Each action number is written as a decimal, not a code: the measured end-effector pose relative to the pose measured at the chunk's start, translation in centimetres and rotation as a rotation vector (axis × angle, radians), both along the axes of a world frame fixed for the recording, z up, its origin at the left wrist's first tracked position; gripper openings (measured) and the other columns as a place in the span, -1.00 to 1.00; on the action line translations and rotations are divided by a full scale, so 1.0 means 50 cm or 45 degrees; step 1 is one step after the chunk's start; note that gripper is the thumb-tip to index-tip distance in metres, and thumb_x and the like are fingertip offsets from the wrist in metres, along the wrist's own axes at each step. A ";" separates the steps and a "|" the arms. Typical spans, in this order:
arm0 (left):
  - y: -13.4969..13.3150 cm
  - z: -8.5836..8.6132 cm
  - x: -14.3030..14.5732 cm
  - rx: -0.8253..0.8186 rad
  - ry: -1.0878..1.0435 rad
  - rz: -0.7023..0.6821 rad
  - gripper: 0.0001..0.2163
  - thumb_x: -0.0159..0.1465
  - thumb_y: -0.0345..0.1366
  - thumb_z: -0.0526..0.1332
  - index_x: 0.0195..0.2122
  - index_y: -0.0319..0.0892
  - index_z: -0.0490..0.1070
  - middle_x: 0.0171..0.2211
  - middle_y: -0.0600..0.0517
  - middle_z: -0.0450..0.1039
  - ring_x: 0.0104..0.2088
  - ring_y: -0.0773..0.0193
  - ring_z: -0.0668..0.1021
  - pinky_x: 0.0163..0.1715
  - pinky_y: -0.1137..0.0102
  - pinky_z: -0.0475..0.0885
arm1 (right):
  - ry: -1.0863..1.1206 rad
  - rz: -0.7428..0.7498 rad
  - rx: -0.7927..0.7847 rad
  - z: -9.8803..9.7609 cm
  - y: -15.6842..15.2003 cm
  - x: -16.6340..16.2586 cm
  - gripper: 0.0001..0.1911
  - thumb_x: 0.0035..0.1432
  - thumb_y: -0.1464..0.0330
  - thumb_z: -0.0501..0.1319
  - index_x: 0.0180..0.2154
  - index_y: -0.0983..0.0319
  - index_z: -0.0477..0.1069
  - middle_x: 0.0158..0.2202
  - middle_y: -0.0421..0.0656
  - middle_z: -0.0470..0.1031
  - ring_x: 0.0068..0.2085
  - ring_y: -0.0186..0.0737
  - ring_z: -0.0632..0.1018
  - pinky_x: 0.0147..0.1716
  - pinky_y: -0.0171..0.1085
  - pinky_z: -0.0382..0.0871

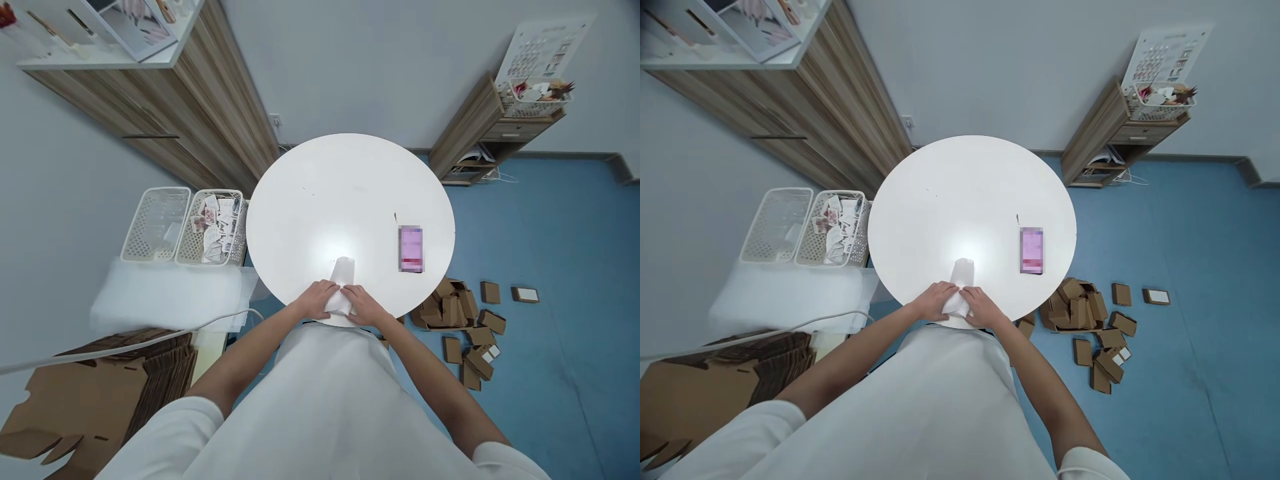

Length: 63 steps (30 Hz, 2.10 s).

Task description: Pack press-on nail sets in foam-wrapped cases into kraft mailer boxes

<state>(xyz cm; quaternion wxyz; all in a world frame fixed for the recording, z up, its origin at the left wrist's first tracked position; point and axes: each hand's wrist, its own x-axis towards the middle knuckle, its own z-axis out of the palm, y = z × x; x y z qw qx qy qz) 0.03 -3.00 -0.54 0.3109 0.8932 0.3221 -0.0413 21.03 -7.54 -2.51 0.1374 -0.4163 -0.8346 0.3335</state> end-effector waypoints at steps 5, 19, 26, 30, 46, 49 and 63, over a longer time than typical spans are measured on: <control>0.001 -0.004 -0.003 -0.015 -0.056 0.024 -0.43 0.00 -0.33 0.20 0.08 -0.09 0.13 -0.02 -0.10 0.26 -0.04 0.03 0.32 -0.10 0.23 0.22 | 0.018 -0.056 -0.074 -0.002 0.010 -0.004 -0.40 -0.03 0.52 0.05 0.11 0.24 0.07 0.00 0.00 0.26 -0.04 -0.06 0.29 -0.07 -0.03 0.23; 0.049 -0.025 0.012 -0.390 -0.385 0.716 -0.77 0.07 -0.34 0.14 -0.21 -0.16 0.33 -0.20 -0.01 0.41 -0.31 0.28 0.50 -0.27 0.36 0.40 | 0.249 -0.494 -0.653 -0.001 0.062 -0.005 -0.78 0.08 0.36 0.03 -0.20 0.20 0.31 -0.22 -0.14 0.41 -0.21 -0.16 0.41 -0.24 -0.20 0.29; 0.067 -0.053 0.027 -0.509 -0.351 1.023 -0.81 0.06 -0.31 0.19 -0.27 -0.16 0.30 -0.36 0.05 0.43 -0.41 0.33 0.49 -0.33 0.39 0.41 | 0.238 -0.956 -0.749 -0.025 0.081 -0.026 -0.65 0.06 0.26 0.07 -0.10 0.23 0.18 -0.18 -0.10 0.42 -0.21 -0.20 0.44 -0.25 -0.26 0.30; 0.069 -0.061 0.035 -0.465 -0.330 1.074 -0.81 0.07 -0.32 0.18 -0.26 -0.16 0.29 -0.39 0.06 0.42 -0.39 0.31 0.49 -0.31 0.37 0.40 | 0.204 -1.039 -0.707 -0.024 0.078 -0.042 -0.65 0.08 0.26 0.03 -0.07 0.20 0.14 -0.23 -0.11 0.43 -0.25 -0.20 0.47 -0.27 -0.23 0.32; 0.031 -0.025 0.051 -0.019 -0.273 0.959 -0.58 0.14 -0.29 0.07 0.06 -0.16 0.15 0.03 -0.14 0.13 0.00 0.12 0.32 -0.08 0.23 0.29 | -0.063 -1.011 -0.168 0.019 0.034 -0.073 -0.45 0.15 0.19 -0.06 0.13 0.27 -0.02 0.12 0.06 0.06 0.14 -0.01 0.13 0.04 -0.05 0.13; 0.021 -0.024 0.051 0.019 -0.132 0.793 -0.52 0.10 -0.40 0.06 0.10 -0.15 0.13 0.05 -0.14 0.13 0.04 0.06 0.26 -0.07 0.19 0.26 | -0.154 -0.818 -0.208 0.017 0.024 -0.076 -0.43 0.11 0.21 0.02 0.13 0.26 0.00 0.18 0.08 -0.02 0.14 0.08 0.12 -0.02 0.00 0.16; 0.020 -0.015 0.063 -0.395 -0.257 1.259 -0.43 0.11 -0.22 0.14 0.15 -0.15 0.02 0.12 -0.20 0.10 0.05 0.06 0.31 -0.11 0.26 0.31 | 0.364 -0.930 -0.496 -0.002 0.050 0.001 -0.41 0.01 0.19 0.11 0.10 0.20 0.12 0.12 0.03 0.12 0.07 -0.03 0.28 -0.05 -0.08 0.26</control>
